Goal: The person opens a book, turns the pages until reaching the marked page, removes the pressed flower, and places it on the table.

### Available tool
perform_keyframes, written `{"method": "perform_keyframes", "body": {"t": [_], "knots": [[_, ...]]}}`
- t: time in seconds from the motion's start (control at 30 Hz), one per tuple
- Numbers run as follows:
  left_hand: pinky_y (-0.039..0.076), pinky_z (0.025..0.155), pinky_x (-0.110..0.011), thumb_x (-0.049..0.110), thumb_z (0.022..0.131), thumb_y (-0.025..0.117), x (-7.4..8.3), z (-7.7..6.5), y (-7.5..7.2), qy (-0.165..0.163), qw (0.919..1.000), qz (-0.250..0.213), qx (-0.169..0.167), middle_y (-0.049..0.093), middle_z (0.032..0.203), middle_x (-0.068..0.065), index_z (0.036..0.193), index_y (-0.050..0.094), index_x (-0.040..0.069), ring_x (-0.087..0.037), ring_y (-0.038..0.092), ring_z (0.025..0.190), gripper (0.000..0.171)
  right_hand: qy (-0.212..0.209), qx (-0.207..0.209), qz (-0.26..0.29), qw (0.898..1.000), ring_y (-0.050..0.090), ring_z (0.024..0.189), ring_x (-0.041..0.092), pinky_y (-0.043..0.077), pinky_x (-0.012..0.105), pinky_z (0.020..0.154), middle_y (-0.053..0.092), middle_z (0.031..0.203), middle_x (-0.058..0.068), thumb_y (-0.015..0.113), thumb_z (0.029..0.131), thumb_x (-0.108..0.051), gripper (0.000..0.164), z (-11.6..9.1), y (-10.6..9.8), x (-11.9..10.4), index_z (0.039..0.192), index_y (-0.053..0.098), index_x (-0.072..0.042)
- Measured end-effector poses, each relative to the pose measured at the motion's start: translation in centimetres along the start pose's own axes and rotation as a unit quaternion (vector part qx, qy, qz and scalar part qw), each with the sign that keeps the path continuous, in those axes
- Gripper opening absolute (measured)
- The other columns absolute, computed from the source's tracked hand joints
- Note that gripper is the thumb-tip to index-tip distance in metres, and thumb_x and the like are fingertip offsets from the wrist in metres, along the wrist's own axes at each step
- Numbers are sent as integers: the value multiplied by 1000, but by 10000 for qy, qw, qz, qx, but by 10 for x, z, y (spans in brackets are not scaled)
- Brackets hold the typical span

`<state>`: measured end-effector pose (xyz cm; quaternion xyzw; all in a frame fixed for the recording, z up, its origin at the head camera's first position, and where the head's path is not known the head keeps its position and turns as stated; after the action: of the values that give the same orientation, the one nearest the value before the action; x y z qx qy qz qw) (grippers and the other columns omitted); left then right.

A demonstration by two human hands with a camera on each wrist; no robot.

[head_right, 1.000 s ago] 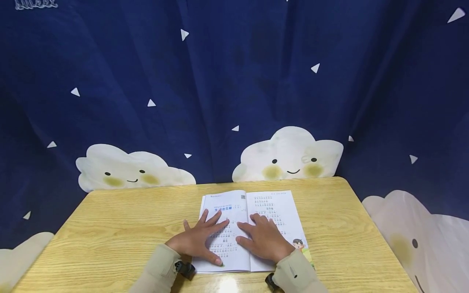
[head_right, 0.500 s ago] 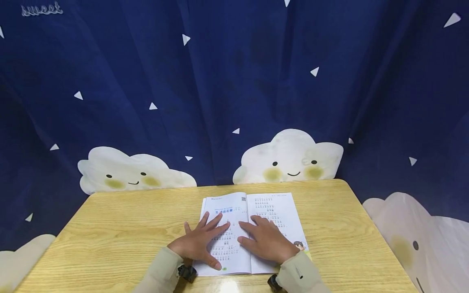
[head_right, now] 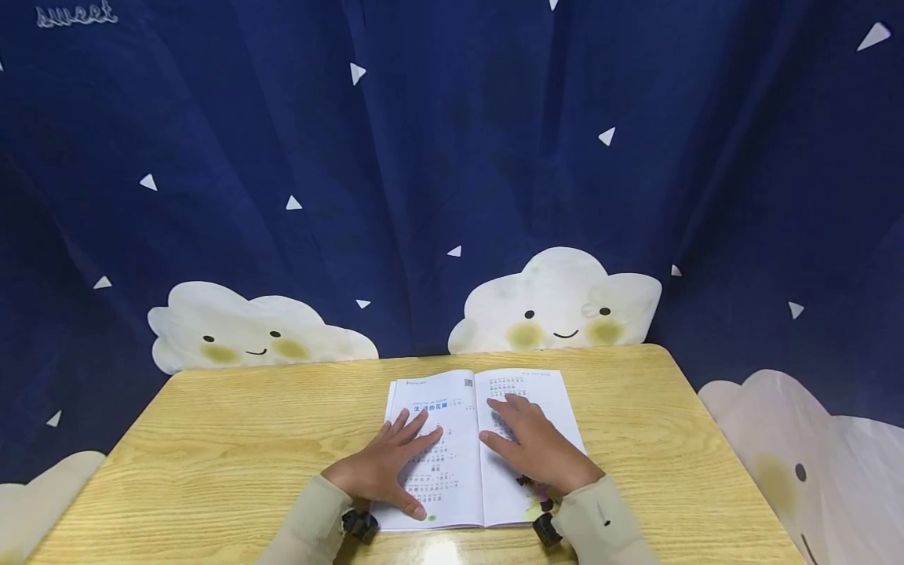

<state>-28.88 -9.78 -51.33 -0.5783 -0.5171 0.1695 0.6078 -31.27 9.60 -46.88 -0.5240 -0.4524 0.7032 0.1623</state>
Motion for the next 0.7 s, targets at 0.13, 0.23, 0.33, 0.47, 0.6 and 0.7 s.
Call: {"method": "perform_keyframes", "body": {"t": [0.13, 0.23, 0.33, 0.47, 0.6, 0.7], "knots": [[3, 114, -57, 58, 60, 84, 2, -1, -1, 88, 9999, -60, 3, 6, 162, -9, 154, 27, 24, -36, -3, 147, 115, 431, 124, -241, 9987, 20, 140, 48, 22, 66, 106, 25, 153, 28, 55, 93, -53, 74, -3, -12, 18, 148, 38, -6], [3, 114, -58, 58, 60, 84, 3, -2, -2, 116, 9999, -61, 14, 6, 162, -9, 154, 27, 23, -36, -3, 147, 116, 866, 150, -461, 9951, 13, 141, 50, 16, 69, 106, 19, 154, 29, 59, 89, -57, 85, -4, -17, 33, 150, 32, -5], [3, 114, -57, 59, 60, 83, 2, -2, -3, 91, 9999, -67, -8, 6, 162, -9, 154, 26, 24, -36, -4, 147, 116, 1356, 59, -544, 9892, 9, 141, 51, 10, 71, 105, 14, 155, 30, 63, 81, -63, 98, -6, -17, 48, 152, 27, -5], [3, 114, -57, 60, 60, 83, 1, -1, -3, 67, 10000, -39, -18, 6, 162, -9, 154, 26, 24, -36, -3, 147, 115, 1761, -85, -637, 9823, 5, 141, 52, 6, 72, 105, 9, 156, 30, 67, 71, -72, 114, -7, -13, 64, 153, 23, -7], [3, 114, -58, 61, 60, 83, 1, 0, -2, 59, 10000, -26, -13, 6, 162, -9, 154, 26, 24, -36, -3, 147, 116, 1664, -52, -726, 9834, 3, 140, 53, 4, 73, 103, 7, 156, 31, 71, 65, -73, 121, -6, -10, 69, 153, 22, -6], [3, 114, -57, 61, 60, 83, 0, 0, -1, 60, 10000, -45, -13, 6, 162, -9, 154, 26, 24, -35, -3, 147, 116, 1621, -1, -741, 9840, 1, 140, 54, 3, 74, 103, 6, 156, 31, 73, 63, -73, 123, -6, -9, 72, 154, 21, -7]]}}
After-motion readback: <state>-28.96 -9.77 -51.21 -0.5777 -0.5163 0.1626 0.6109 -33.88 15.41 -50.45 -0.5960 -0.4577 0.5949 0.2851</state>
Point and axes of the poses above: each hand's wrist, its own z-axis towards the middle knuckle, its own y-axis out of the palm, x = y × z, the point moved 9 cm from there along z, towards the middle knuckle
